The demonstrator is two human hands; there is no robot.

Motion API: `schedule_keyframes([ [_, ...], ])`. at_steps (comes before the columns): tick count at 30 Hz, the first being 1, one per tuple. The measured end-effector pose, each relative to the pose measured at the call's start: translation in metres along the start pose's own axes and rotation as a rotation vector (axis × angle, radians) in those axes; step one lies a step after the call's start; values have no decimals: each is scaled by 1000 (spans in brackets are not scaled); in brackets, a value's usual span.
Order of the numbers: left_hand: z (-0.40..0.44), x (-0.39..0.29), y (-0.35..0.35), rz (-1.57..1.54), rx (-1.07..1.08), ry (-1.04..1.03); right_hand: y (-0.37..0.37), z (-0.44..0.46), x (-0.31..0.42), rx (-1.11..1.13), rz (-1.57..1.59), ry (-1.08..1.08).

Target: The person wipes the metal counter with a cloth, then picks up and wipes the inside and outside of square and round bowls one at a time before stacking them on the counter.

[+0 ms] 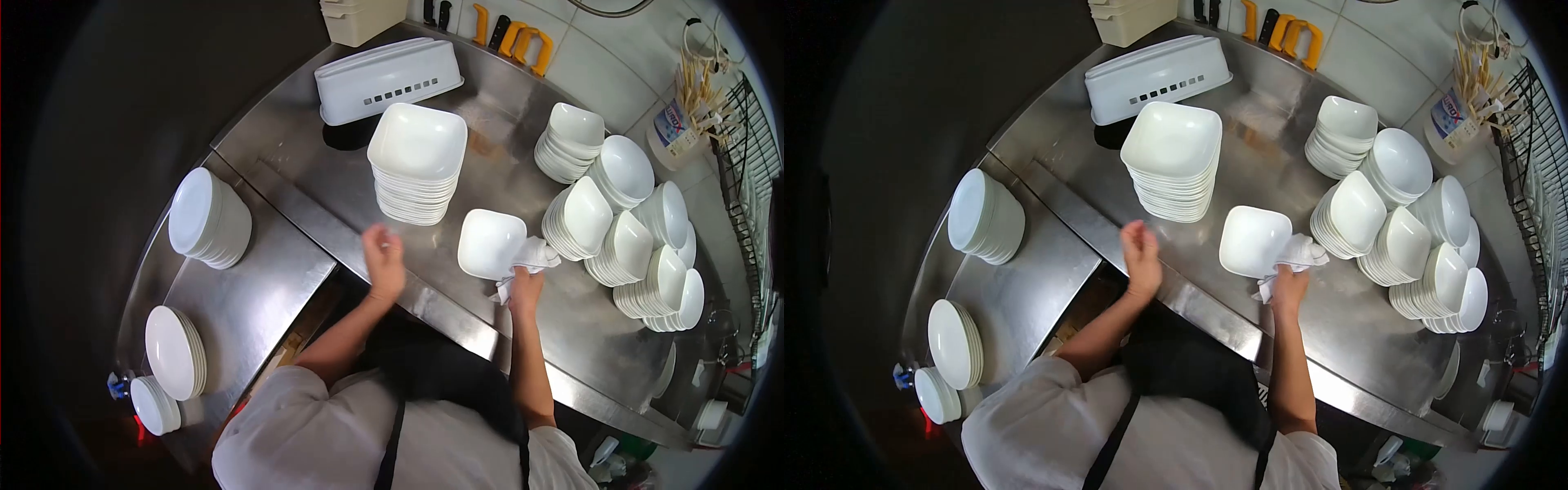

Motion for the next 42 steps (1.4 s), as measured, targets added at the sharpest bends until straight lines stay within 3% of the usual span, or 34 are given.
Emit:
schedule_keyframes([
  [3, 40, -13, 30, -141, -10, 140, -17, 2, 21, -11, -132, 26],
  [6, 68, -39, 42, -205, 31, 215, -28, -9, 77, -197, -335, 381],
  [9, 97, -39, 31, -171, 161, 171, -55, -15, 123, -180, -182, 563],
  [13, 142, -55, -15, -278, 394, 116, -126, 16, 121, 35, 51, 347],
  [16, 162, -43, -50, -391, 707, 384, -195, 45, 72, 273, 199, -17],
  [19, 183, -15, -54, -322, 703, 298, -227, 33, 72, 237, 500, -250],
  [22, 194, 13, -32, -49, 655, 137, -234, 19, 63, 330, 432, -301],
  [24, 210, 38, -16, -323, 551, 424, -241, 4, 46, 263, 449, -322],
  [25, 212, 34, -6, -461, 622, 417, -247, -6, 41, 225, 452, -298],
  [26, 213, 23, 5, -496, 601, 582, -253, -15, 37, 181, 458, -275],
  [29, 237, 35, 49, -390, 706, 243, -274, -31, 34, 276, 348, -211],
  [30, 241, 38, 59, -730, 847, 387, -280, -32, 35, 317, 366, -225],
  [32, 251, 40, 69, -640, 778, 349, -294, -31, 42, 423, 402, -254],
  [37, 251, 45, 104, -420, 537, 246, -287, -26, 44, 429, 408, -339],
  [40, 232, -40, 103, -555, 51, 65, -250, -25, 74, 355, 634, -477],
  [42, 204, -48, 155, -279, -353, -212, -201, -11, 92, 393, 726, -381],
])
Point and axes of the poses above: each hand's wrist, its own z-axis towards the middle knuckle, its own y-axis out of the back of the hand, x = y × z, the point moved 6 cm from there along z, towards the middle knuckle, and after that the axes turned 10 degrees about y, right-handed, at the moved point
